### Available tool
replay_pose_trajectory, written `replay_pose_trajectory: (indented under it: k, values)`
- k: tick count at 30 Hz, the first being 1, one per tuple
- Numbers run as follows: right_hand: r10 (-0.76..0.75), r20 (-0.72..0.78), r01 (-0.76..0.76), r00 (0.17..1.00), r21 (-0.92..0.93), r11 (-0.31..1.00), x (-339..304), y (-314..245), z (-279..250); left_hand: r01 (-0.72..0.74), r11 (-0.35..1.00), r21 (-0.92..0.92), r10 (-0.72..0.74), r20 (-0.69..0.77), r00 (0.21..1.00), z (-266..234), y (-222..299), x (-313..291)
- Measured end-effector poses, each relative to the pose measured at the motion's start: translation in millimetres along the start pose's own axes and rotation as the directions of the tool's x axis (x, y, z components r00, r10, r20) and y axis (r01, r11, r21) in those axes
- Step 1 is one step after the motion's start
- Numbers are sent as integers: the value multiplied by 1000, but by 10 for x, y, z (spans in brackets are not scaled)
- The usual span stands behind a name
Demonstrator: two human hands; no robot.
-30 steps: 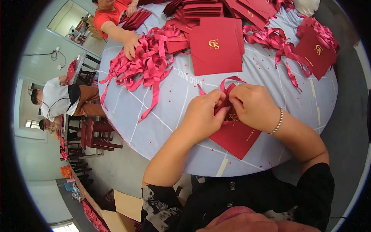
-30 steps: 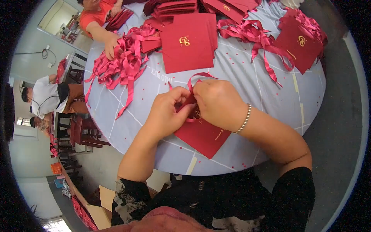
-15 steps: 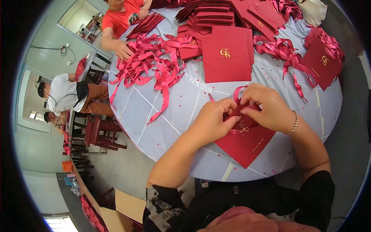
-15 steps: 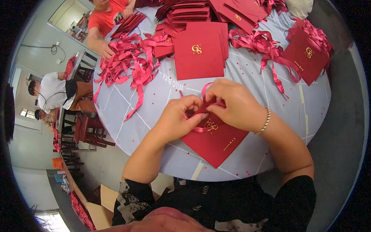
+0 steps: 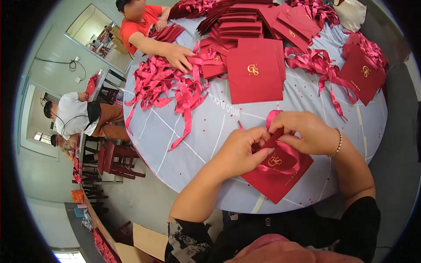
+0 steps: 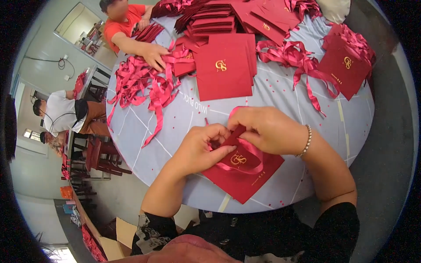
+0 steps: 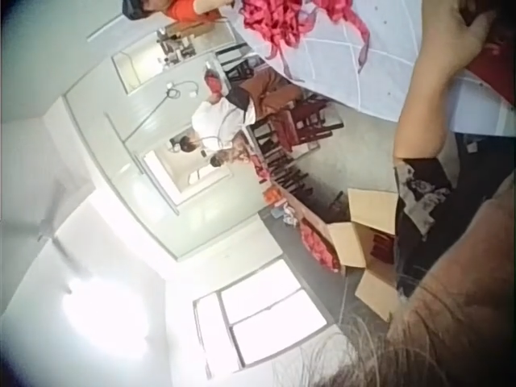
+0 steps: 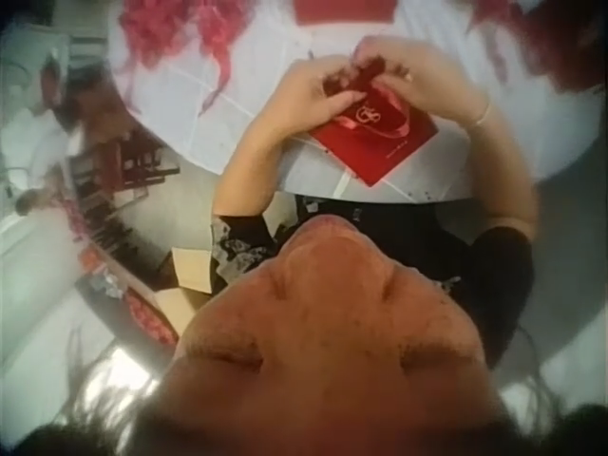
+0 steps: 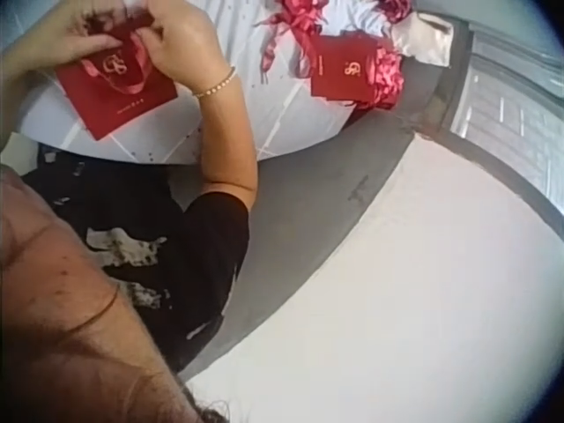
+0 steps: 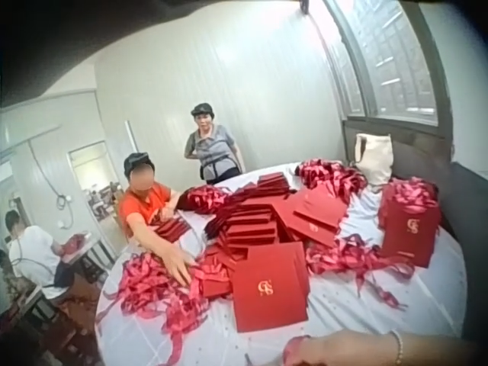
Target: The person attaches ribbon handles to paper gift bags by threading ribbons through the bag slots and folding the flaps by hand.
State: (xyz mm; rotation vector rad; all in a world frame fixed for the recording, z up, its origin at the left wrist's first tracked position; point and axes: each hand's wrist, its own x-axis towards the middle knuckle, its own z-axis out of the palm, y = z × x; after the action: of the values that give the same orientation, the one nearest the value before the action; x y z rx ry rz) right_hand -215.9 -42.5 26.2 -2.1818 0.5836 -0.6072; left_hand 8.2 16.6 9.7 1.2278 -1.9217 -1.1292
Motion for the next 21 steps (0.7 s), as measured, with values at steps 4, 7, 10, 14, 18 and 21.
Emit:
replay_pose_trajectory:
  k: [4,7,10,14,18,21]
  values:
    - [-147,-49,141,988,-109,984,26,-16,48,-81,994,70,83,-25,996,-1,57,27]
    - [-107,-27,103,994,-136,985,9,-35,38,-117,988,99,121,-36,992,-1,78,16]
    - [30,35,-29,999,-44,999,-33,-46,6,31,995,-94,-29,24,999,-4,32,15]
    - [-10,-19,10,1000,23,1000,-15,-55,55,69,969,-236,-45,106,993,-45,-50,53]
    - [-4,-11,5,1000,70,998,-13,-48,51,-287,958,12,284,111,952,-34,-83,79]
    - [-18,37,13,999,146,989,0,-53,21,-149,989,-21,149,272,951,-117,-70,60]
